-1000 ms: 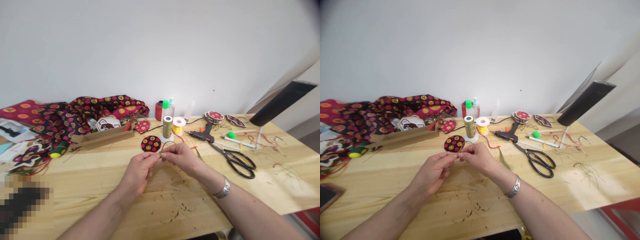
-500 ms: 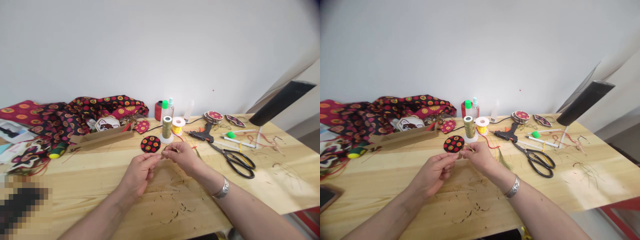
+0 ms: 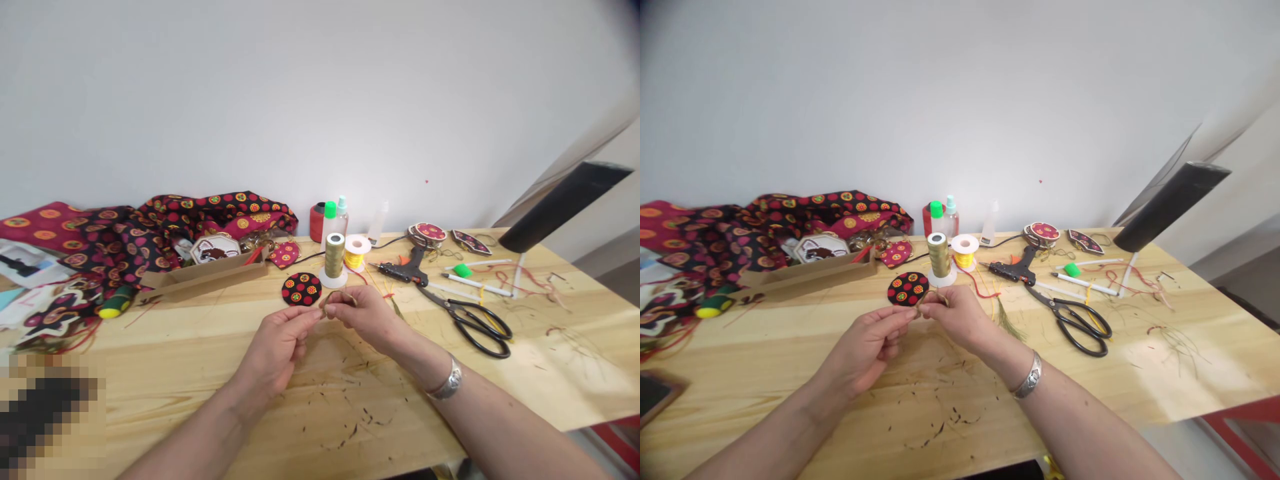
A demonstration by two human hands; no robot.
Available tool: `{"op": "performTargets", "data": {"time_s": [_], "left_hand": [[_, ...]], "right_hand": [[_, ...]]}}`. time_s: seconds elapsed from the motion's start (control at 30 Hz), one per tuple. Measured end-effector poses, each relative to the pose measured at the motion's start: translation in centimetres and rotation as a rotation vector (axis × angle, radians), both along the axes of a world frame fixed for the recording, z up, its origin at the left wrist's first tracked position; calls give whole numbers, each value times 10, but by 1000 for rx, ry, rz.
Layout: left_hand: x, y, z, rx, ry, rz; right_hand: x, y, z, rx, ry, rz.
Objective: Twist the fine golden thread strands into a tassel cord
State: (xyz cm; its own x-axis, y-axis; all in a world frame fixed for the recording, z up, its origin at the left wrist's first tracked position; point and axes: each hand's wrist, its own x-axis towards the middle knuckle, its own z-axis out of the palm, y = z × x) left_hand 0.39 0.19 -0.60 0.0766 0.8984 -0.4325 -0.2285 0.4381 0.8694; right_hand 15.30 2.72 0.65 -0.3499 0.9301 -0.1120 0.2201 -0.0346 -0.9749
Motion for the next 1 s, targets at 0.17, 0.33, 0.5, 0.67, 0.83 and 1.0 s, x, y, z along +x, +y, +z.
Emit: {"op": "performTargets", "data": {"time_s": [0.17,0.33,0.5,0.67,0.83,1.0], "left_hand": [[1,1,2,-15,-1,32],[1,1,2,-10,-13,33],[1,1,2,-11,-29,43],[1,1,2,1,-26,31],[1,-1,3,11,-21,23],[2,-1,3,18,8,23]], "right_hand": [[1,2,-8,41,-41,13],[3,2,-10,78,-127,-12],[5,1,-8,167,-189,20],[2,0,-7,155,-12,76],[-5,-2,-10,-116,253,29],[-7,-2,-13,-180,277,-75]]}}
